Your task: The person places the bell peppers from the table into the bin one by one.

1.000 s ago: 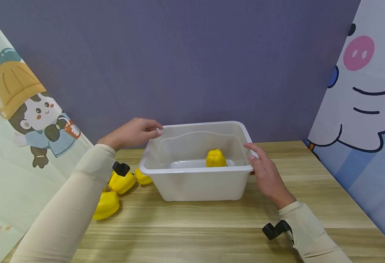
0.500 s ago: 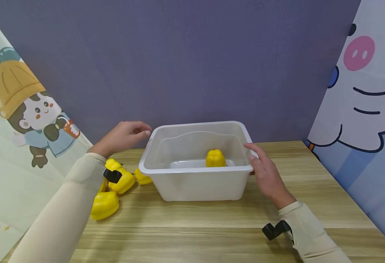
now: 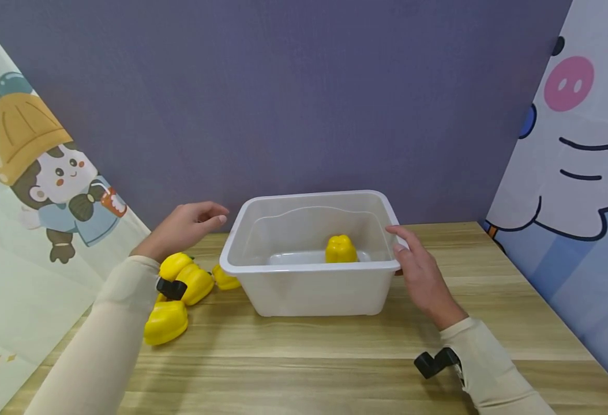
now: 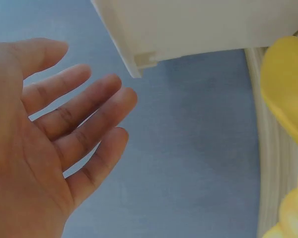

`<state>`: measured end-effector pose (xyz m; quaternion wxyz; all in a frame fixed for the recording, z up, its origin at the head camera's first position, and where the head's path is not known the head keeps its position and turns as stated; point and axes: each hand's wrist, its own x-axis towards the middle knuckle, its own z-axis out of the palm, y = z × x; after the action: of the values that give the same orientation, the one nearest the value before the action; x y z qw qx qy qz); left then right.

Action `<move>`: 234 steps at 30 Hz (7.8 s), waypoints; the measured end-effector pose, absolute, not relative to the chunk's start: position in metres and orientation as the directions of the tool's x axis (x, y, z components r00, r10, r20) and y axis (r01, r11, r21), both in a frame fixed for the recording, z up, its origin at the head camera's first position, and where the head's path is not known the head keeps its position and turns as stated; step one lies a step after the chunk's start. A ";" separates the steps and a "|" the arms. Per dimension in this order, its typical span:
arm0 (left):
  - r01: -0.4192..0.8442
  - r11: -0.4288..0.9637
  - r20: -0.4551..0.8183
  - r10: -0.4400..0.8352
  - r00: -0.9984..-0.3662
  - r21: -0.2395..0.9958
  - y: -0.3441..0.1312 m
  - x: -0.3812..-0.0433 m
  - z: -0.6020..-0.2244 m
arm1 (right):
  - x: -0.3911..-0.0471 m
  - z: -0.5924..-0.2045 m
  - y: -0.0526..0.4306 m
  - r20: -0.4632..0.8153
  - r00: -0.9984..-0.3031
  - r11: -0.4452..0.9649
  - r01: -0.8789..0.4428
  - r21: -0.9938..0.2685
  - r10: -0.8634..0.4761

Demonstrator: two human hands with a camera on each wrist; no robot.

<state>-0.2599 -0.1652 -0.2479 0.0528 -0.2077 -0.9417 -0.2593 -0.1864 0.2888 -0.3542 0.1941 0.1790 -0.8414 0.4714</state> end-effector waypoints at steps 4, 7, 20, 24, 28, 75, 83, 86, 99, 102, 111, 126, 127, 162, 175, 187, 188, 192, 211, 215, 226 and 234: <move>0.403 0.778 0.194 0.353 -0.915 0.482 -0.170 -0.258 -0.257 | -0.188 -0.355 0.290 0.511 -0.851 0.480 -0.502 -0.719 -0.124; 0.396 0.774 0.186 0.351 -0.918 0.494 -0.173 -0.257 -0.265 | -0.188 -0.355 0.290 0.518 -0.847 0.477 -0.508 -0.717 -0.122; 0.391 0.769 0.146 0.371 -0.917 0.505 -0.183 -0.260 -0.296 | -0.186 -0.355 0.287 0.512 -0.852 0.472 -0.497 -0.728 -0.106; 0.379 0.775 0.129 0.367 -0.921 0.506 -0.186 -0.260 -0.305 | -0.185 -0.355 0.286 0.502 -0.858 0.479 -0.486 -0.731 -0.105; 0.373 0.763 0.119 0.369 -0.922 0.527 -0.186 -0.262 -0.312 | -0.184 -0.355 0.285 0.503 -0.858 0.482 -0.484 -0.730 -0.100; 0.299 0.798 0.030 0.334 -0.942 0.523 -0.193 -0.266 -0.349 | -0.187 -0.356 0.286 0.499 -0.861 0.472 -0.484 -0.737 -0.102; 0.296 0.800 0.022 0.334 -0.942 0.522 -0.194 -0.266 -0.351 | -0.187 -0.356 0.286 0.509 -0.854 0.464 -0.496 -0.734 -0.106; 0.295 0.804 0.015 0.335 -0.942 0.516 -0.194 -0.266 -0.352 | -0.187 -0.356 0.286 0.506 -0.856 0.467 -0.493 -0.735 -0.107; 0.267 0.830 -0.008 0.310 -0.951 0.490 -0.195 -0.267 -0.355 | -0.186 -0.356 0.287 0.491 -0.865 0.465 -0.478 -0.745 -0.103; 0.275 0.835 -0.010 0.318 -0.948 0.476 -0.195 -0.267 -0.354 | -0.186 -0.355 0.286 0.489 -0.866 0.463 -0.478 -0.746 -0.106; 0.227 0.854 -0.054 0.284 -0.957 0.468 -0.193 -0.265 -0.352 | -0.186 -0.355 0.286 0.485 -0.867 0.481 -0.475 -0.737 -0.113; 0.254 0.877 -0.006 0.280 -0.960 0.407 -0.189 -0.262 -0.356 | -0.185 -0.356 0.286 0.495 -0.862 0.487 -0.480 -0.730 -0.108; 0.252 0.879 -0.004 0.277 -0.961 0.406 -0.188 -0.262 -0.356 | -0.185 -0.356 0.286 0.496 -0.861 0.483 -0.482 -0.731 -0.108; 0.332 0.869 0.061 0.334 -0.941 0.366 -0.179 -0.255 -0.358 | -0.185 -0.356 0.286 0.498 -0.861 0.488 -0.482 -0.728 -0.107; 0.347 0.854 0.072 0.347 -0.935 0.387 -0.179 -0.256 -0.360 | -0.185 -0.356 0.286 0.513 -0.851 0.486 -0.496 -0.720 -0.110; 0.334 0.862 0.054 0.340 -0.939 0.383 -0.177 -0.257 -0.362 | -0.185 -0.356 0.286 0.504 -0.857 0.487 -0.487 -0.725 -0.108; 0.336 0.859 0.056 0.342 -0.938 0.386 -0.177 -0.257 -0.362 | -0.185 -0.356 0.286 0.505 -0.857 0.485 -0.488 -0.725 -0.107; 0.338 0.851 0.062 0.343 -0.937 0.402 -0.176 -0.257 -0.362 | -0.186 -0.356 0.286 0.511 -0.853 0.481 -0.494 -0.725 -0.106; 0.337 0.820 0.069 0.345 -0.936 0.462 -0.177 -0.257 -0.361 | -0.186 -0.353 0.286 0.522 -0.846 0.486 -0.503 -0.715 -0.107; 0.322 0.826 0.060 0.333 -0.941 0.463 -0.177 -0.257 -0.362 | -0.186 -0.353 0.286 0.524 -0.845 0.478 -0.505 -0.719 -0.106; 0.341 0.822 0.082 0.342 -0.936 0.456 -0.178 -0.254 -0.364 | -0.185 -0.355 0.286 0.517 -0.850 0.469 -0.500 -0.728 -0.105; 0.354 0.824 0.088 0.353 -0.931 0.443 -0.177 -0.254 -0.365 | -0.185 -0.355 0.286 0.510 -0.854 0.475 -0.493 -0.729 -0.103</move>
<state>-0.2545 -0.1770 -0.3651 0.0013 -0.1851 -0.9549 -0.2322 -0.1845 0.2865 -0.3552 0.2028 0.1785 -0.8345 0.4802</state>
